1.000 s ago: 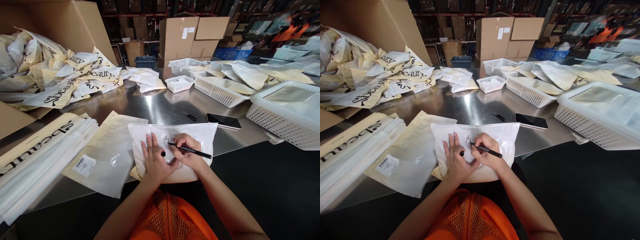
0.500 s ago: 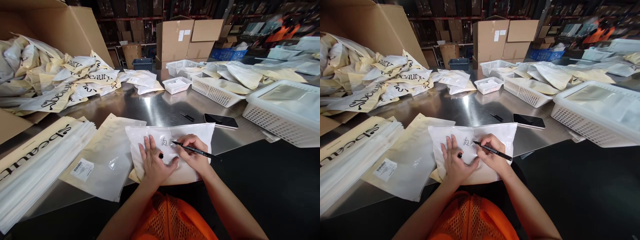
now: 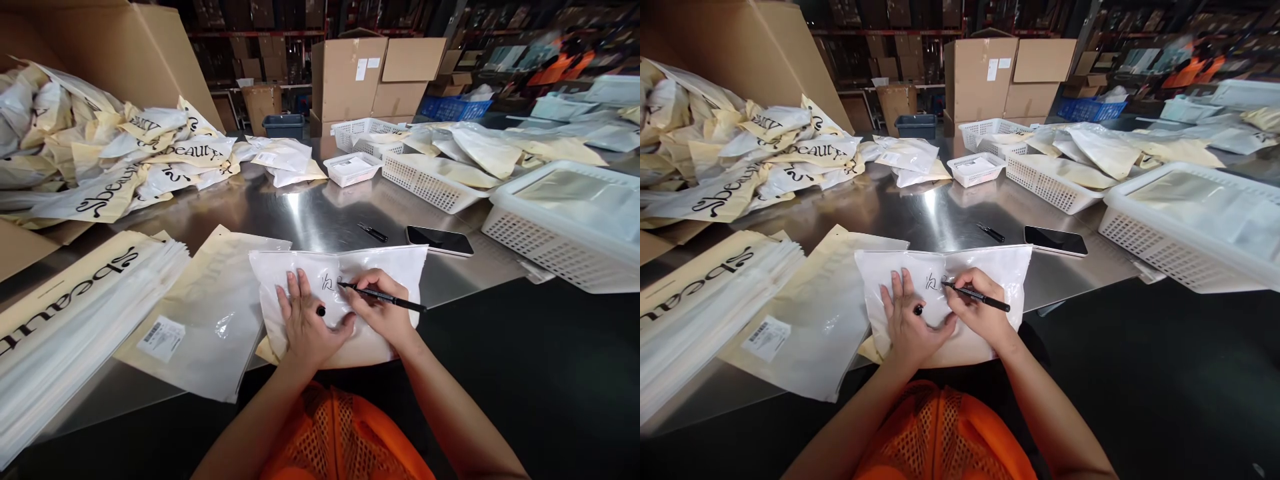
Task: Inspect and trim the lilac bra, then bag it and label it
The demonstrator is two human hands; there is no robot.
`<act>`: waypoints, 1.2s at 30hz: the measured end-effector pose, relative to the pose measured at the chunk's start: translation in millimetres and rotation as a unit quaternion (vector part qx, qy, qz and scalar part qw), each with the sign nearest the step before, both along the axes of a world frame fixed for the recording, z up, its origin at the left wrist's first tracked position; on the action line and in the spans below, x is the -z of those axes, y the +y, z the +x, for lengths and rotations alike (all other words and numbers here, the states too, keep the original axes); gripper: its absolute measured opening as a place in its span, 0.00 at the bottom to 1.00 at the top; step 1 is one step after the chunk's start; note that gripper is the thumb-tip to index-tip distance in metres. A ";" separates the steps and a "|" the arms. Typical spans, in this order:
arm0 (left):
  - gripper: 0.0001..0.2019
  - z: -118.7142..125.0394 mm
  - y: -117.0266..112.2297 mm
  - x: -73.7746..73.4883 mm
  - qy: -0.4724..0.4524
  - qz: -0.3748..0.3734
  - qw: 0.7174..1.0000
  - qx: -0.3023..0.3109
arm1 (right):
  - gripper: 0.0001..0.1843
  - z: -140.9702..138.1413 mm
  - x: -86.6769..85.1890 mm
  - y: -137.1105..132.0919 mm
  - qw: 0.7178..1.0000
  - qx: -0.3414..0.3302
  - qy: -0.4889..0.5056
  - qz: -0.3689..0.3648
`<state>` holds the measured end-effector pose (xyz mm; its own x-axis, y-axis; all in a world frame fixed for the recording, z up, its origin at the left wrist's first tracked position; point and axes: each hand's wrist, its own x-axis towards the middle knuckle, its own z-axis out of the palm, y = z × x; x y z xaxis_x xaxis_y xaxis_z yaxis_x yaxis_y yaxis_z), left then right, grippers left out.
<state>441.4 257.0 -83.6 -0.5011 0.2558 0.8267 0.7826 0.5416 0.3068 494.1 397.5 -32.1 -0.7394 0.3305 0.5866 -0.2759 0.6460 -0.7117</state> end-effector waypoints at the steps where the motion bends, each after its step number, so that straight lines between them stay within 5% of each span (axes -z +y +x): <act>1: 0.25 -0.1 0.0 0.2 0.000 -0.002 1.000 0.000 | 0.08 0.4 -0.1 0.3 1.000 -0.009 -0.002 -0.005; 29: 0.25 0.4 -0.6 0.2 -0.001 -0.010 1.000 -0.001 | 0.09 3.8 -2.2 8.2 0.996 0.063 0.044 -0.041; 33: 0.24 0.6 -0.6 -0.2 -0.007 -0.010 1.000 0.002 | 0.08 8.9 -2.8 13.0 0.994 0.104 0.012 0.011; 36: 0.24 0.4 -0.7 -0.4 -0.003 -0.001 1.000 0.007 | 0.07 9.8 -5.8 11.0 0.997 0.068 -0.021 0.038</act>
